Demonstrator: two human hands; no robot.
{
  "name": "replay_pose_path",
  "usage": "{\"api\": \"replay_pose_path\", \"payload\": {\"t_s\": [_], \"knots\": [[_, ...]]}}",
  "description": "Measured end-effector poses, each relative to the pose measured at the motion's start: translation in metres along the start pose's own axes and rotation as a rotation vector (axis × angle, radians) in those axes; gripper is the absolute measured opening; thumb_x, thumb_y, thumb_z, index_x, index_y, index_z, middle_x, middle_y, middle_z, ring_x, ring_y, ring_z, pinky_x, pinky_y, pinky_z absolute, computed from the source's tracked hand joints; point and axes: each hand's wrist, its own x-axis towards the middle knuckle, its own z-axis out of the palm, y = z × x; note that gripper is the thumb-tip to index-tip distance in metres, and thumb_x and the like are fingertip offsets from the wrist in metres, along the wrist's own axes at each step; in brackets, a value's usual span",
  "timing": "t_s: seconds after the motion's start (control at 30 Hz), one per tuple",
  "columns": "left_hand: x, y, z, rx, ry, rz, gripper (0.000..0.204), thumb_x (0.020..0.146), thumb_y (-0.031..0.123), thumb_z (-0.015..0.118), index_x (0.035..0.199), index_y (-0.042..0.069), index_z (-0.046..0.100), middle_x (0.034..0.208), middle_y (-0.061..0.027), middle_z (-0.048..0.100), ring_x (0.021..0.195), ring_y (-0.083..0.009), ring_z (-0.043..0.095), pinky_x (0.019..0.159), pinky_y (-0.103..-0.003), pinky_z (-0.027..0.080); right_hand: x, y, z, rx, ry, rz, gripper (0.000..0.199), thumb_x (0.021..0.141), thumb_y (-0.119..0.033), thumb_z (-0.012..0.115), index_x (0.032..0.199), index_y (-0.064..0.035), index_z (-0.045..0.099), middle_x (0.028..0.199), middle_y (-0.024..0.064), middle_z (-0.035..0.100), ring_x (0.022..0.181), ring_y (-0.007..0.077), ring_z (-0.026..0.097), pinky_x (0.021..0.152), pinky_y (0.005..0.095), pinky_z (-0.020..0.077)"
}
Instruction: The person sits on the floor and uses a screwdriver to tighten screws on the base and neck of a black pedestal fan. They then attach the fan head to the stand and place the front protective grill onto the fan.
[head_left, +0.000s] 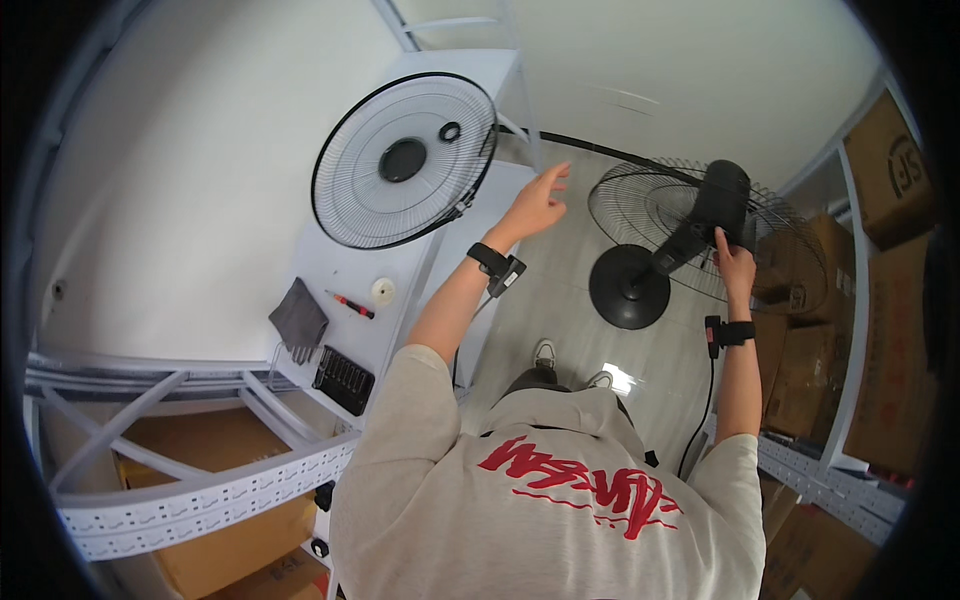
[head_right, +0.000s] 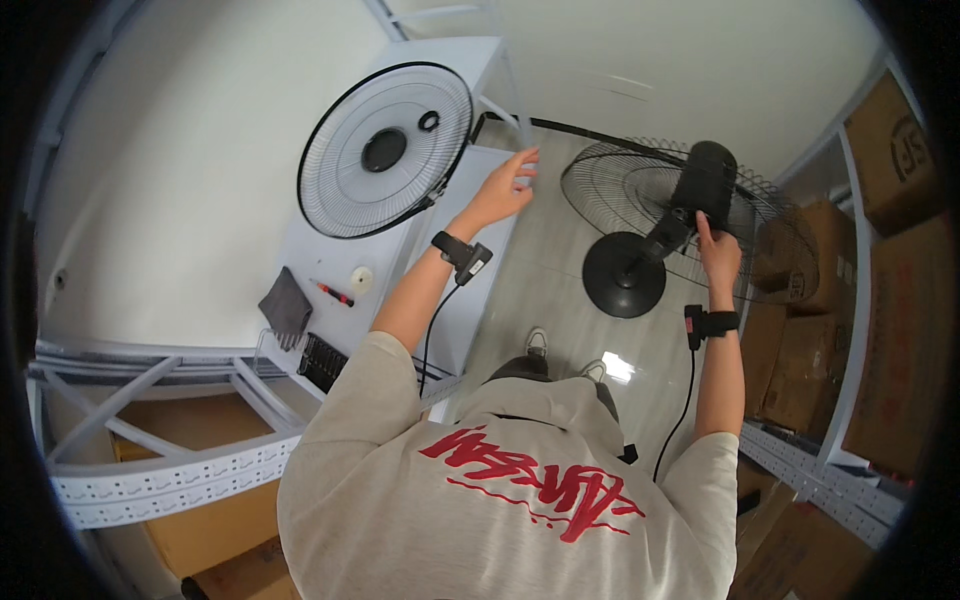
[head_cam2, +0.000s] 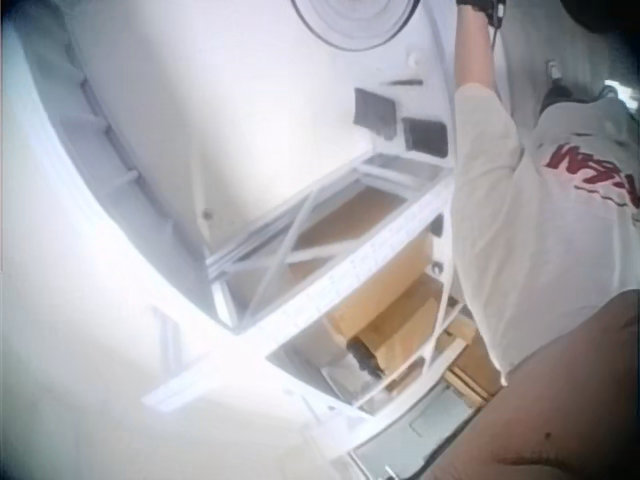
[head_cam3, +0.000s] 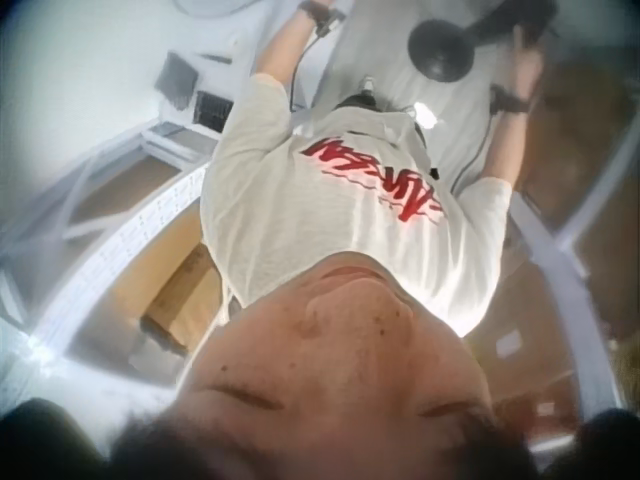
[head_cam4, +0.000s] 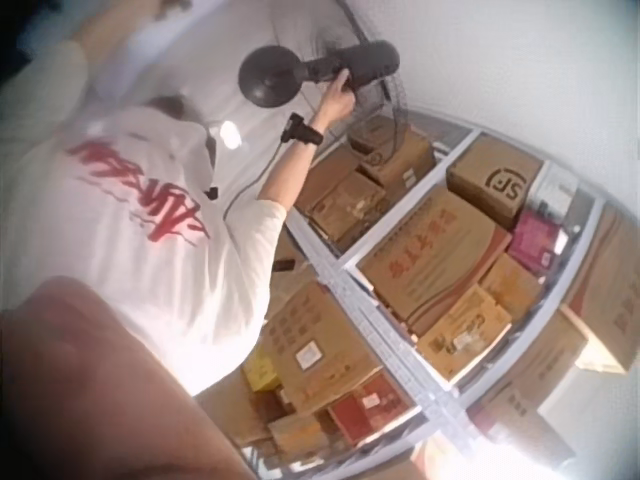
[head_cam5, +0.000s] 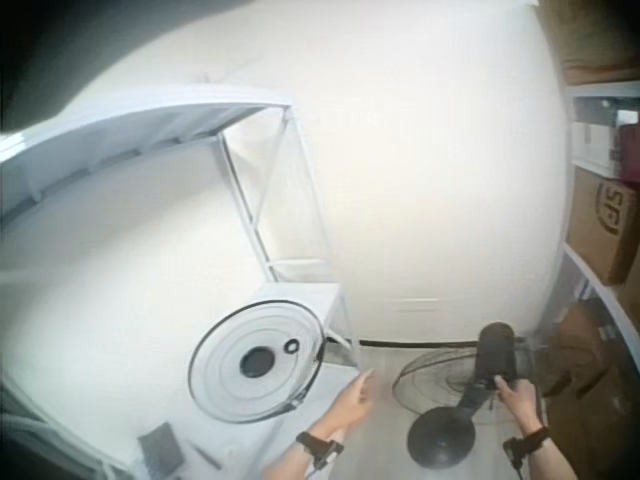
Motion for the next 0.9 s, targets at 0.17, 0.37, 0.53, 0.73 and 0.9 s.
{"api": "replay_pose_path", "payload": {"t_s": [0.17, 0.37, 0.53, 0.73, 0.9], "knots": [[0.013, -0.001, -0.092, 0.121, 0.112, -0.081, 0.051, 0.085, 0.007, 0.064, 0.135, 0.005, 0.053, 0.115, -0.0127, 0.068, 0.093, -0.0208, 0.069, 0.077, -0.032, 0.057, -0.001, 0.000, 0.006, -0.050, 0.068, 0.007, 0.078, 0.087, -0.074, 0.051, 0.069, -0.0004, 0.068, 0.071, 0.0196, 0.068, 0.074, 0.0384, 0.068, 0.068, 0.0431, 0.0495], [0.054, -0.060, -0.182, 0.149, 0.287, -0.438, 0.033, 0.080, 0.008, 0.066, 0.111, 0.000, 0.068, 0.089, -0.0123, 0.073, 0.069, -0.0197, 0.070, 0.060, -0.032, 0.058, -0.004, -0.002, 0.000, -0.061, 0.059, 0.042, 0.079, 0.087, -0.074, 0.051, 0.072, 0.0005, 0.069, 0.073, 0.0219, 0.068, 0.078, 0.0413, 0.067, 0.070, 0.0454, 0.0502], [0.068, -0.124, -0.200, 0.209, 0.274, -0.621, 0.032, 0.079, 0.005, 0.067, 0.110, -0.001, 0.068, 0.086, -0.0131, 0.072, 0.066, -0.0196, 0.070, 0.058, -0.031, 0.059, -0.003, -0.004, 0.002, -0.041, 0.066, 0.020, 0.078, 0.087, -0.073, 0.053, 0.069, 0.0016, 0.068, 0.070, 0.0207, 0.066, 0.072, 0.0396, 0.066, 0.068, 0.0443, 0.0497], [0.082, -0.161, -0.179, 0.213, 0.242, -0.726, 0.038, 0.085, 0.001, 0.052, 0.118, 0.010, 0.069, 0.112, -0.0149, 0.069, 0.090, -0.0284, 0.070, 0.064, -0.036, 0.060, 0.000, 0.001, -0.003, 0.002, 0.000, 0.061, 0.074, 0.085, -0.070, 0.060, 0.068, 0.0018, 0.068, 0.066, 0.0158, 0.067, 0.069, 0.0315, 0.068, 0.069, 0.0398, 0.0501], [0.087, -0.208, -0.180, 0.423, 0.162, -0.531, 0.034, 0.085, 0.009, 0.052, 0.114, 0.003, 0.070, 0.113, -0.0199, 0.069, 0.094, -0.0349, 0.069, 0.080, -0.046, 0.056, -0.004, -0.003, -0.003, 0.057, -0.022, 0.062, 0.071, 0.085, -0.068, 0.061, 0.069, 0.0008, 0.069, 0.065, 0.0133, 0.066, 0.067, 0.0266, 0.068, 0.067, 0.0386, 0.0492]]}}
